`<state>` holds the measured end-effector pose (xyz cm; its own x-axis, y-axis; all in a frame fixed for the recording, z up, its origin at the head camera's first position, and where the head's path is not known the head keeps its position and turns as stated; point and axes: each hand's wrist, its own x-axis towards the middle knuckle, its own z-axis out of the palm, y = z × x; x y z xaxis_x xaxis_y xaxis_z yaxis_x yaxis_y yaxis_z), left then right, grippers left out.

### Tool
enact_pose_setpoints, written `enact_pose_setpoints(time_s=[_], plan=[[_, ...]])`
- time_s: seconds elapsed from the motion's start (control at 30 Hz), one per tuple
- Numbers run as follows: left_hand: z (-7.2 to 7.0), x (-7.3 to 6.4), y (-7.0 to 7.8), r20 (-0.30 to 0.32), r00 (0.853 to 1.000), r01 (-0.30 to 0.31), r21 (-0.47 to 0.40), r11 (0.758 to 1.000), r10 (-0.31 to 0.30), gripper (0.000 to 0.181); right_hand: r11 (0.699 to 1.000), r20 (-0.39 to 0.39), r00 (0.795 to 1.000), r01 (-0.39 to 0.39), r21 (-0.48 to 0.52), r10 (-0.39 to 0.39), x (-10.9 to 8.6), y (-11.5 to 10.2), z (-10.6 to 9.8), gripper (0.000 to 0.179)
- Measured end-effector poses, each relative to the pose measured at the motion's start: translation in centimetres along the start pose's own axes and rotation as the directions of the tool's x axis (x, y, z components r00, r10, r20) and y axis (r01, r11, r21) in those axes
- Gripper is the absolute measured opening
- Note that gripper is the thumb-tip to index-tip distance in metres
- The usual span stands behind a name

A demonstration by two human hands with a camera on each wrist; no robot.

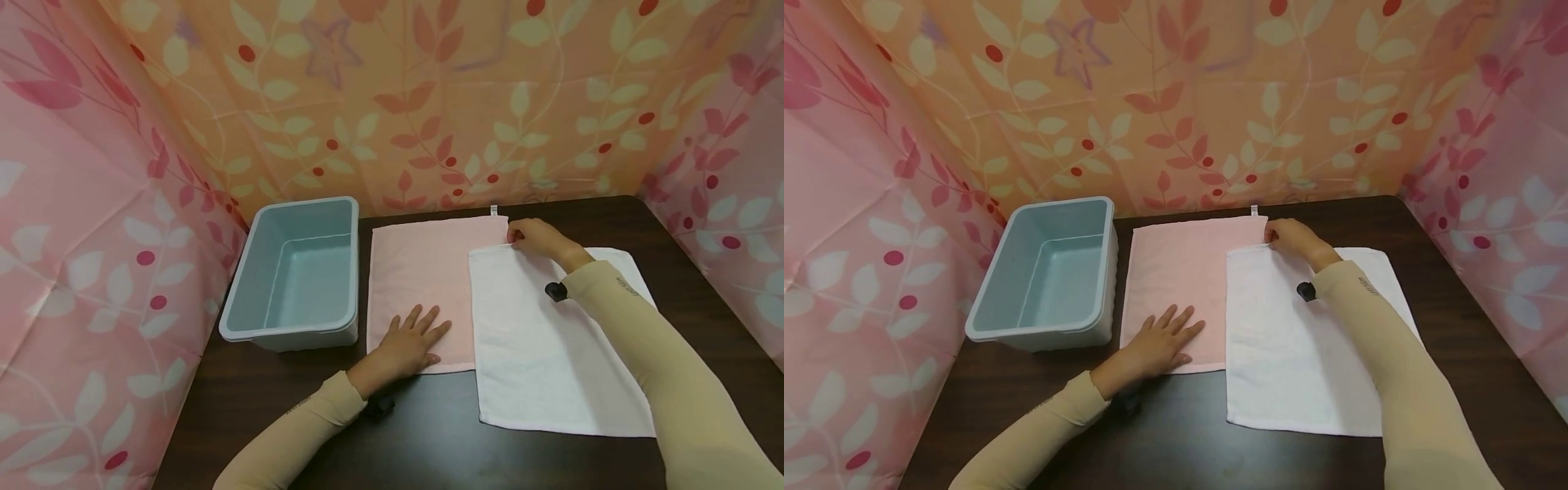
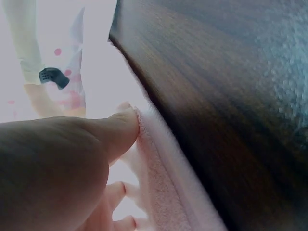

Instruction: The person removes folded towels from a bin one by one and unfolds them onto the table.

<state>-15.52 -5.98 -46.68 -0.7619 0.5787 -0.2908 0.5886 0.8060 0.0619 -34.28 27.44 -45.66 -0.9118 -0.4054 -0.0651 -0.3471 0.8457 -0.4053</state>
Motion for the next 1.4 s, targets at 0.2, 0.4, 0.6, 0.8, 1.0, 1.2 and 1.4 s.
enact_pose_setpoints(time_s=[0.2,0.4,0.6,0.8,1.0,1.2,1.4], plan=[[-0.2,0.0,-0.1,-0.001,1.000,-0.011,0.005,1.000,0.011,0.067,0.991,-0.041,0.997,-0.072,-0.116,0.067,-1.8,0.0,-0.4,0.023],[-0.1,0.1,0.0,-0.024,1.000,-0.017,0.026,1.000,0.018,0.065,0.990,-0.029,0.992,-0.121,-0.078,0.119,-7.3,0.7,-3.1,0.047],[0.1,0.4,1.4,-0.093,0.985,-0.142,0.047,0.989,0.146,0.062,0.983,0.100,0.978,-0.181,-0.021,0.182,-13.3,2.6,-3.1,0.077],[0.6,0.7,2.6,-0.062,0.968,-0.241,0.072,0.968,0.245,0.061,0.979,0.208,0.958,-0.204,-0.003,0.200,-17.3,3.7,-0.1,0.110],[0.9,1.0,2.8,-0.008,0.968,-0.250,0.076,0.965,0.251,0.060,0.978,0.226,0.954,-0.209,0.018,0.200,-18.8,5.2,1.3,0.129],[1.1,1.4,3.1,-0.001,0.959,-0.284,0.081,0.955,0.285,0.058,0.983,0.217,0.961,-0.182,0.035,0.170,-19.8,7.4,1.1,0.128],[1.1,1.8,3.5,-0.003,0.957,-0.289,0.114,0.950,0.292,0.058,0.983,0.212,0.965,-0.170,0.063,0.153,-20.4,8.8,0.8,0.124]])
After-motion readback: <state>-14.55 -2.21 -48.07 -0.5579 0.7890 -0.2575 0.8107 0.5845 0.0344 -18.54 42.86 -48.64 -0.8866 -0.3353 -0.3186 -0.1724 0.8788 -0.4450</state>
